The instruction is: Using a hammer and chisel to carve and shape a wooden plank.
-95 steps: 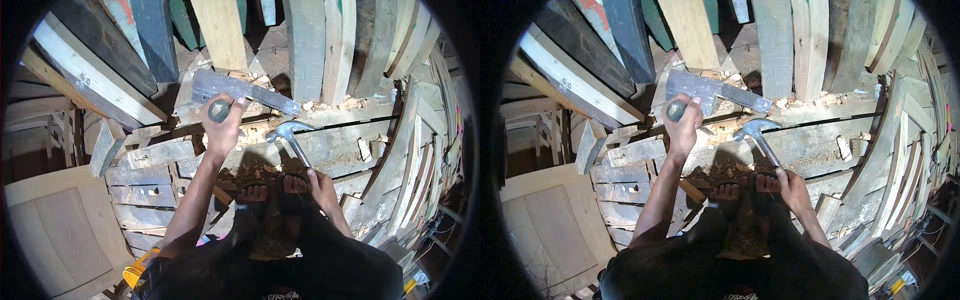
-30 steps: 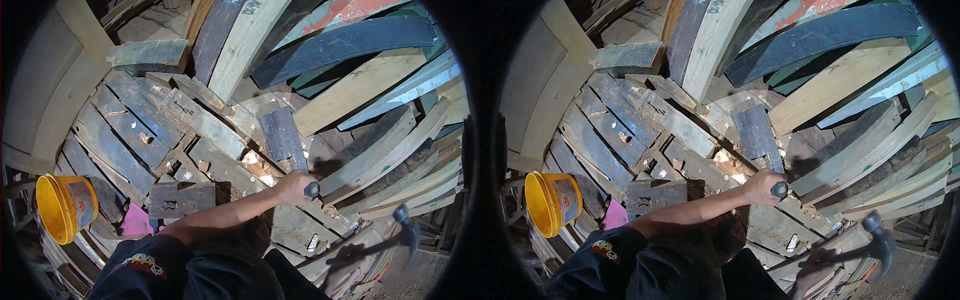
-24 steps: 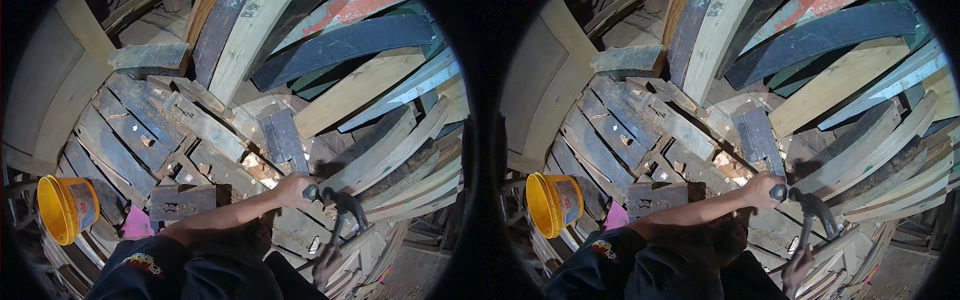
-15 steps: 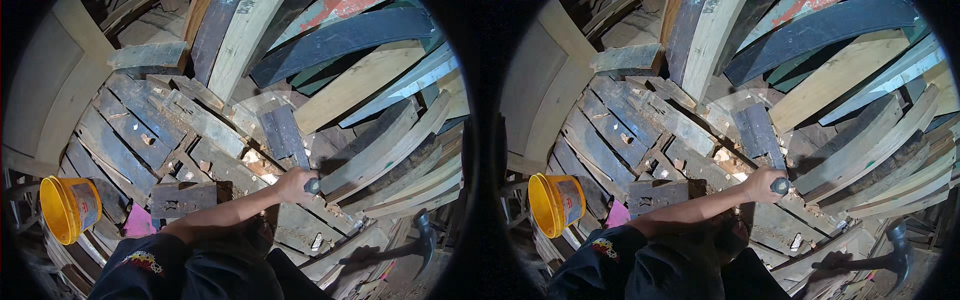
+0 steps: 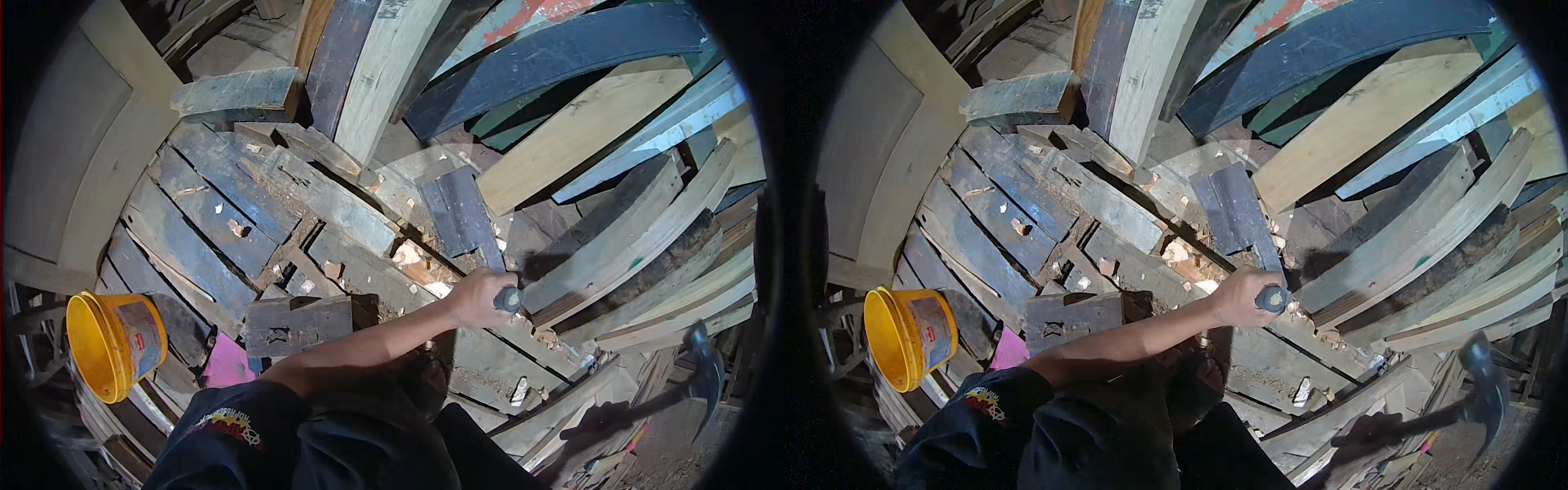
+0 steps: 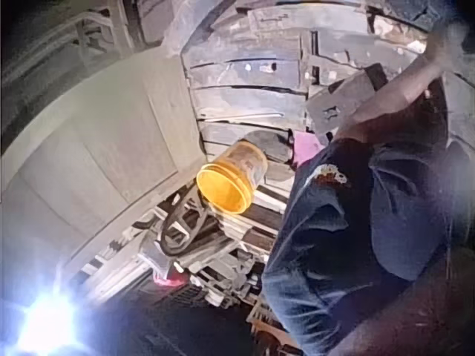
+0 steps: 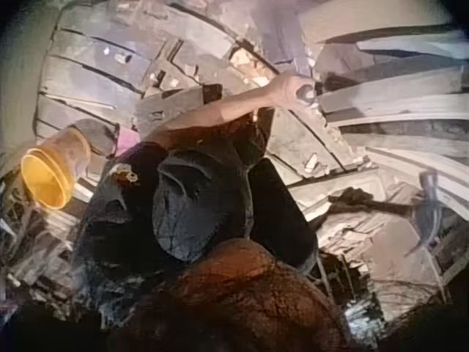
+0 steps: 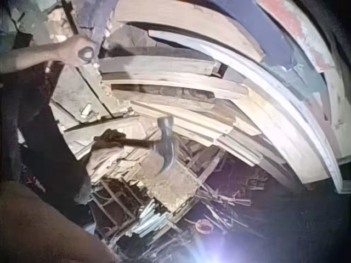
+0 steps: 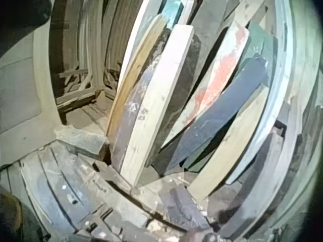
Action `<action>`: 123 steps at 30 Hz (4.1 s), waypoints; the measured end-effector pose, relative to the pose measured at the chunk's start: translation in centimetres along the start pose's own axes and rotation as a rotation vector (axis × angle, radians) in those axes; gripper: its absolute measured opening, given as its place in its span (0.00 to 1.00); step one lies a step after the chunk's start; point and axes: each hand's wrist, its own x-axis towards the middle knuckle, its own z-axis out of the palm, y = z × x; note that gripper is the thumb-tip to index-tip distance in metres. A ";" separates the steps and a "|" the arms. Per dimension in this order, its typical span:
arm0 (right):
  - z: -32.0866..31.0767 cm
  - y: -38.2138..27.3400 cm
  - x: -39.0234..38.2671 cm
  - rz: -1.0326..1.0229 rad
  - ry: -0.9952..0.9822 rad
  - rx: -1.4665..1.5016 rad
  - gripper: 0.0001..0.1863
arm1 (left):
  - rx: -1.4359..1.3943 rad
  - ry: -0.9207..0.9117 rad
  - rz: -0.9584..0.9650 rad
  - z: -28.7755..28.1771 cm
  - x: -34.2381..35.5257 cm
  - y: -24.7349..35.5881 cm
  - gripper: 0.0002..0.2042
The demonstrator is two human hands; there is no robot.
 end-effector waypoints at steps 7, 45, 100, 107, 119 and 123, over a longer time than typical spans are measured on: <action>4.0 5.0 -4.6 0.031 -0.456 -0.314 0.25 | 0.020 -0.089 -0.082 -0.3 -0.2 0.1 0.09; 4.3 7.4 -6.0 0.292 -0.518 -0.147 0.26 | 0.039 -0.039 -0.058 -0.4 -0.2 0.0 0.09; 9.5 12.7 -11.0 0.331 -0.674 -0.442 0.31 | 0.601 -0.677 0.667 -1.1 -6.2 7.9 0.19; 9.7 11.9 -10.9 0.435 -0.696 -0.407 0.32 | 0.682 -0.755 0.781 -1.8 -7.0 7.5 0.12; 9.9 12.4 -11.8 0.471 -0.677 -0.262 0.35 | 0.691 -1.103 0.822 -3.5 -10.1 3.8 0.12; 11.3 11.6 -10.4 0.548 -0.603 -0.301 0.35 | 0.702 -1.016 0.892 -4.4 -11.8 2.3 0.07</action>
